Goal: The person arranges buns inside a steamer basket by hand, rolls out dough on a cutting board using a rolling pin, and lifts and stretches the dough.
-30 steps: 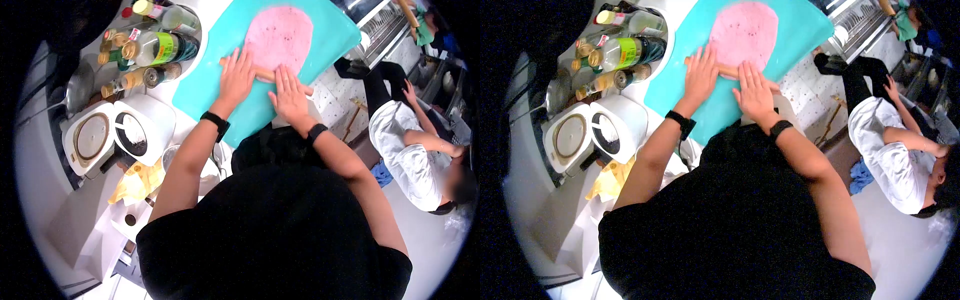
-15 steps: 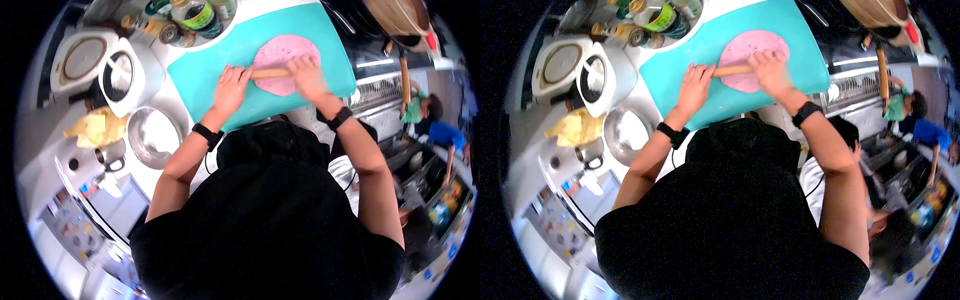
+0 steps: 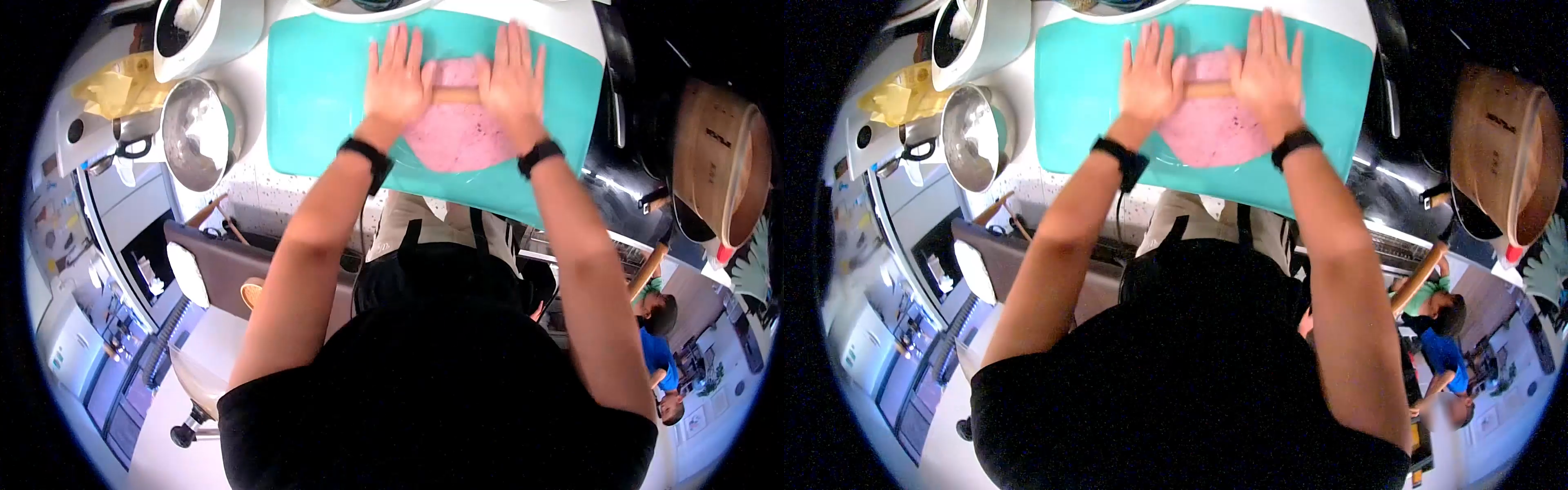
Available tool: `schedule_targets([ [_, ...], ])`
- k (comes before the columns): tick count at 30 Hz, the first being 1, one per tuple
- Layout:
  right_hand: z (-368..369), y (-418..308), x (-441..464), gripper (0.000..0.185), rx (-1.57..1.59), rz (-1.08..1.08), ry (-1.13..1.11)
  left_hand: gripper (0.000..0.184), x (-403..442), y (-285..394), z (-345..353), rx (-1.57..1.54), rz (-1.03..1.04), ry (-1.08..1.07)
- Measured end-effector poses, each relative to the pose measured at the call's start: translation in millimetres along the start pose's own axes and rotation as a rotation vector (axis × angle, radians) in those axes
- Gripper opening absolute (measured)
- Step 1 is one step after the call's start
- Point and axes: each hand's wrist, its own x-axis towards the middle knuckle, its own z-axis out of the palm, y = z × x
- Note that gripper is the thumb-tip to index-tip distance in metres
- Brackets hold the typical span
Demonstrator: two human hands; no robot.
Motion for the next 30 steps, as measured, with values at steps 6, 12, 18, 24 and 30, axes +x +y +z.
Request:
schedule_targets([
  [6,-6.4,6.6,-45.5,0.069,0.076,-0.046,-0.067,0.065,-50.0,21.1,-3.9,-0.1,-0.055,0.052],
  [12,-40.0,4.3,-139.2,0.069,0.139,-0.025,-0.253,0.074,-121.9,55.5,-36.1,-0.313,-0.053,-0.207],
  [18,11.5,28.2,11.5,0.065,0.006,-0.058,0.003,0.065,17.0,13.3,-2.0,-0.096,-0.013,0.009],
  [24,-17.1,23.8,-58.0,0.066,0.12,-0.07,-0.105,0.07,-74.2,45.2,-10.2,-0.241,-0.082,-0.068],
  [30,-12.8,25.5,-63.0,0.068,0.065,-0.061,-0.115,0.07,-17.1,21.4,-7.6,-0.227,0.054,-0.17],
])
